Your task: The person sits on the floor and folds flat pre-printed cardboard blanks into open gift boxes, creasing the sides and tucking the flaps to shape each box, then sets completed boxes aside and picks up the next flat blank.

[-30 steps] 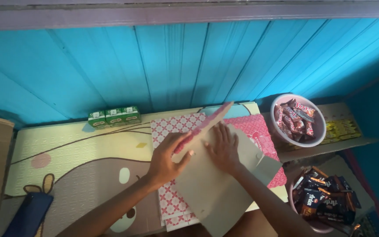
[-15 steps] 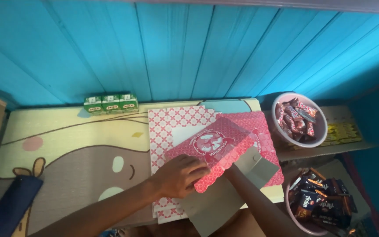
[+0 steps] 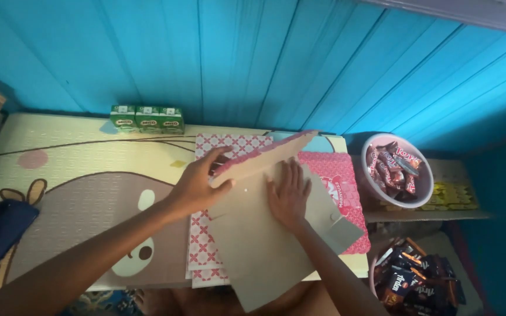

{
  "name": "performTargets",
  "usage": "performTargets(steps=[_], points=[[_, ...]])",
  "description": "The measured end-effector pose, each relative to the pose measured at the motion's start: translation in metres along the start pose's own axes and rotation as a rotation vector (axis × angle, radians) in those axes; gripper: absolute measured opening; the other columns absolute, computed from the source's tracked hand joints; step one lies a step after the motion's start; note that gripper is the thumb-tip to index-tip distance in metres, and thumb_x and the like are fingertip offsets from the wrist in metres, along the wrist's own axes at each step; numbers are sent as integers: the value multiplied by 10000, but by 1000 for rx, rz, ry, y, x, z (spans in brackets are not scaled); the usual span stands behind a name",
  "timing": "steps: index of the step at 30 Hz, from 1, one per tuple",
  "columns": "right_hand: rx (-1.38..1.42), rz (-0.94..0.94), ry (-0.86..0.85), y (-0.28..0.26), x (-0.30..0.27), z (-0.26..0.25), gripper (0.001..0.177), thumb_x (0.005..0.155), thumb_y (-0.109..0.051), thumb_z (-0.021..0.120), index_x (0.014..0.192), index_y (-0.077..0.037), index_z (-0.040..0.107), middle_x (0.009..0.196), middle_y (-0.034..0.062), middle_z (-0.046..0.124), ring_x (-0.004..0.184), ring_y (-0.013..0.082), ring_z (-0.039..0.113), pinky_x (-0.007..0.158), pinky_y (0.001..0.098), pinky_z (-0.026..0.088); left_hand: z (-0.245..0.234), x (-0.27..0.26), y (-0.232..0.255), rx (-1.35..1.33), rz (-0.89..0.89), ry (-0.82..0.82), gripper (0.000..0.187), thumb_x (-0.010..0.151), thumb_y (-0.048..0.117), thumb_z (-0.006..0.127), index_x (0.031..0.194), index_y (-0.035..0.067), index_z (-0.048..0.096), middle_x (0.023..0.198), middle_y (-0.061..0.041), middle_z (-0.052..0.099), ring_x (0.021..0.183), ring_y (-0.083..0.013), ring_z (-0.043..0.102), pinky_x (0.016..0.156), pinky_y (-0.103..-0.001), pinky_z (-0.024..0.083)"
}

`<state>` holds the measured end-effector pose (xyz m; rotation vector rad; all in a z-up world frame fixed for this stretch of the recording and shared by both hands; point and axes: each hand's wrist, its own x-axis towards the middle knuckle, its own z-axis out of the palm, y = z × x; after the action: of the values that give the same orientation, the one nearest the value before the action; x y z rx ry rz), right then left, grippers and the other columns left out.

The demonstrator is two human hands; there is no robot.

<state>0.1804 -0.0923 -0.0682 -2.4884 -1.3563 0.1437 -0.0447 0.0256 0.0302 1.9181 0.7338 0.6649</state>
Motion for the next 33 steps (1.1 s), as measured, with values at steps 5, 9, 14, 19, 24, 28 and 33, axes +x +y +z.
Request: performTargets(steps=[5,9,14,19,24,28,33], points=[[1,37,-62,16,-3,32,732,1023,-579,379,1632,-205,216,1702,107,191,1583,310,165,1214,693,180,21,-1,-38,-14,-191,91,763,711,246,802,1439,188,581,1210,-182,733,1125,-403,705,927,-485,581],[-67,-44,-165,-10,-35,3,762,1027,-568,390,1650,-192,162,1705,166,159,1572,392,157,1179,739,187,25,-8,-57,13,-407,48,873,796,228,822,1332,-319,404,1182,-452,625,1067,-438,713,753,-501,631],[-189,-243,-217,-11,-39,-26,706,1023,-598,365,1620,-235,264,1682,111,252,1564,310,222,1168,731,186,34,-5,-118,-3,-323,130,420,850,270,750,1023,-109,690,720,-188,689,618,-285,680,440,-393,491],[-213,-295,-180,8,-32,-9,679,1018,-615,345,1592,-253,338,1653,92,319,1542,280,289,1148,716,240,31,-31,-69,51,-214,127,296,882,199,728,996,-69,777,796,-295,743,807,-391,773,578,-428,563],[-309,-297,-73,3,-35,-3,618,994,-630,350,1449,-245,514,1480,114,485,1484,300,380,1130,785,174,9,-35,-21,-31,-29,41,377,816,-114,576,1171,-112,703,1059,-369,724,1054,-564,673,847,-575,596],[-197,-238,-46,-10,-37,-17,648,990,-634,396,1554,-313,382,1567,181,357,1529,388,277,1116,818,126,33,-32,-132,241,-77,150,238,905,204,708,812,-15,719,620,-181,677,557,-273,691,511,-351,522],[-167,-163,-130,-3,-31,-9,734,965,-704,364,1571,-289,345,1610,196,300,1533,370,275,1160,738,140,9,-37,-35,67,-172,34,275,858,175,707,1091,50,784,944,-243,782,904,-440,756,723,-450,619]])
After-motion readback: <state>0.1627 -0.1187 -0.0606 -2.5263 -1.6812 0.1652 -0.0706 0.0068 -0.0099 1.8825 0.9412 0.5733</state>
